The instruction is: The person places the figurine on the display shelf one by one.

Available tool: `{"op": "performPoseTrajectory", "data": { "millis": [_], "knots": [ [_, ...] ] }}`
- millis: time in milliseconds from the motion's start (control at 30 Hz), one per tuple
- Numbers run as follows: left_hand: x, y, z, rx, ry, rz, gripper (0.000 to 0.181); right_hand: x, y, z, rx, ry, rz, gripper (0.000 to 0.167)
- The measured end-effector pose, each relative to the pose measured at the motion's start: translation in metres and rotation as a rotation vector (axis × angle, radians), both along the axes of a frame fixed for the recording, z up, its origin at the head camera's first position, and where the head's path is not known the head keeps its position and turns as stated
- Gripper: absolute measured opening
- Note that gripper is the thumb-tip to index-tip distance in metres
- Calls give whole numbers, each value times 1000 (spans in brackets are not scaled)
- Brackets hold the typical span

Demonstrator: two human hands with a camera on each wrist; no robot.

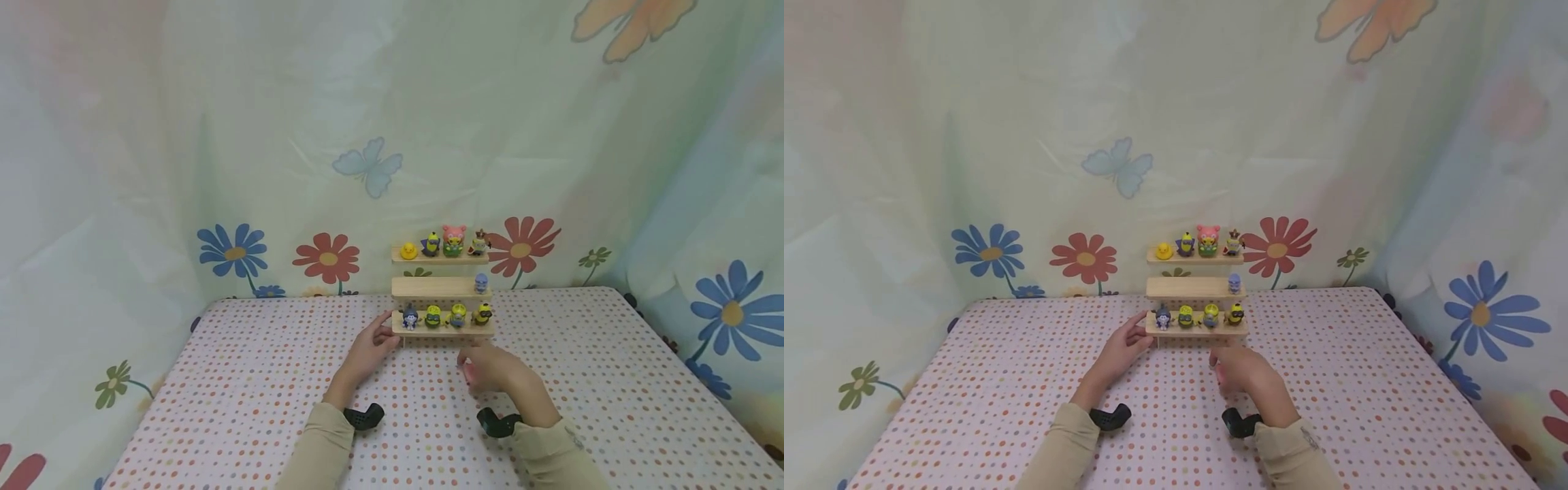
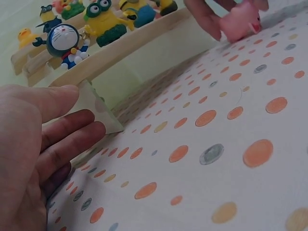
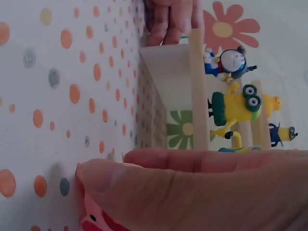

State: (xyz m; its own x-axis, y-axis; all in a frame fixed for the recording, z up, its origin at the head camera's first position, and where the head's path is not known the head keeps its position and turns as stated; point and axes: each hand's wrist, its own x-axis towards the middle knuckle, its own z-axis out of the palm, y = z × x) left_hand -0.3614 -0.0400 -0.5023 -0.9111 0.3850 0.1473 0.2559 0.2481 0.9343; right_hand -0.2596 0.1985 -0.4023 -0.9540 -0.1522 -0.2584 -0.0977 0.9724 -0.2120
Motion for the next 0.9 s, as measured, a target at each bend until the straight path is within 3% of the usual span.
{"op": "performPoseTrajectory", "data": {
  "millis": [100,233,367,500,567,667,733,900],
  "knots": [
    [3,1,2,8,-4,4,64,-2,6,-1,-47,2,42,27],
    [5,3,3,10,-3,-12,63,-1,16,11,-197,50,113,29],
    [5,3,6,-3,-13,-17,65,0,22,25,-399,223,100,41],
    [3,2,7,-12,-22,-5,64,-3,23,35,-581,471,-6,48],
    [2,1,7,-15,-26,0,64,-6,23,37,-702,537,-81,51],
    [2,0,6,-19,-30,5,64,-9,25,38,-894,549,-180,51],
    [2,-1,5,-25,-34,8,65,-11,28,36,-960,531,-235,53],
    [4,0,4,-24,-25,7,66,-15,34,32,-959,513,-305,56]
  ]
}}
